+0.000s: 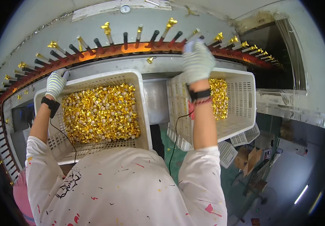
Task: Placing small gold-colored parts onto a conveyor belt system in a manufacturing facility.
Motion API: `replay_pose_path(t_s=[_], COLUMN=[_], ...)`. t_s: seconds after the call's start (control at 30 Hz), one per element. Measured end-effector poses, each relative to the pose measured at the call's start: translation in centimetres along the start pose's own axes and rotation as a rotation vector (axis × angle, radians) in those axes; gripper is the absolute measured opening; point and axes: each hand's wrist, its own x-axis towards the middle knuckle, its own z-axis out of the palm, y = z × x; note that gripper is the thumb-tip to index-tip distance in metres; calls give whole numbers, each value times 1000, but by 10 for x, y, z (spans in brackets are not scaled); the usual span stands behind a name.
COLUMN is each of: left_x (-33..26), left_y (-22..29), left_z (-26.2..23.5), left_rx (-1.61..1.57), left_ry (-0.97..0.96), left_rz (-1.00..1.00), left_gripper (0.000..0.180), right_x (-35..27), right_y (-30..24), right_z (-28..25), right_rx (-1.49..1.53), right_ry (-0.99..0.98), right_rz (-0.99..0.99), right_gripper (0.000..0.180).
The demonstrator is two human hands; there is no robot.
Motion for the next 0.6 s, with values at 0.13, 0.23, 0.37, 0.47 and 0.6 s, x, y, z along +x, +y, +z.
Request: replay_pose_path(t_s=[0.13, 0.23, 0.37, 0.47, 0.6], left_x=[-2, -1, -3, 2, 0], left_y=[-14, -2, 0, 3, -4], left_z=[5, 0, -4, 2, 4], left_rx=[-33, -9, 10, -2, 7], left_ry=[-13, -18, -18, 27, 23], left_rz=[-17, -13, -47, -2, -7], left_gripper=[29, 30, 29, 28, 29], right_x=[-72, -58, 52, 99, 115], right_y=[-73, -42, 49, 106, 96], right_z=[-32, -10, 12, 17, 30], right_rx=[449, 459, 37, -343, -301], right_ry=[-800, -445, 134, 184, -303], right_rz=[-420, -364, -252, -190, 119], right_gripper=[29, 32, 35, 44, 38])
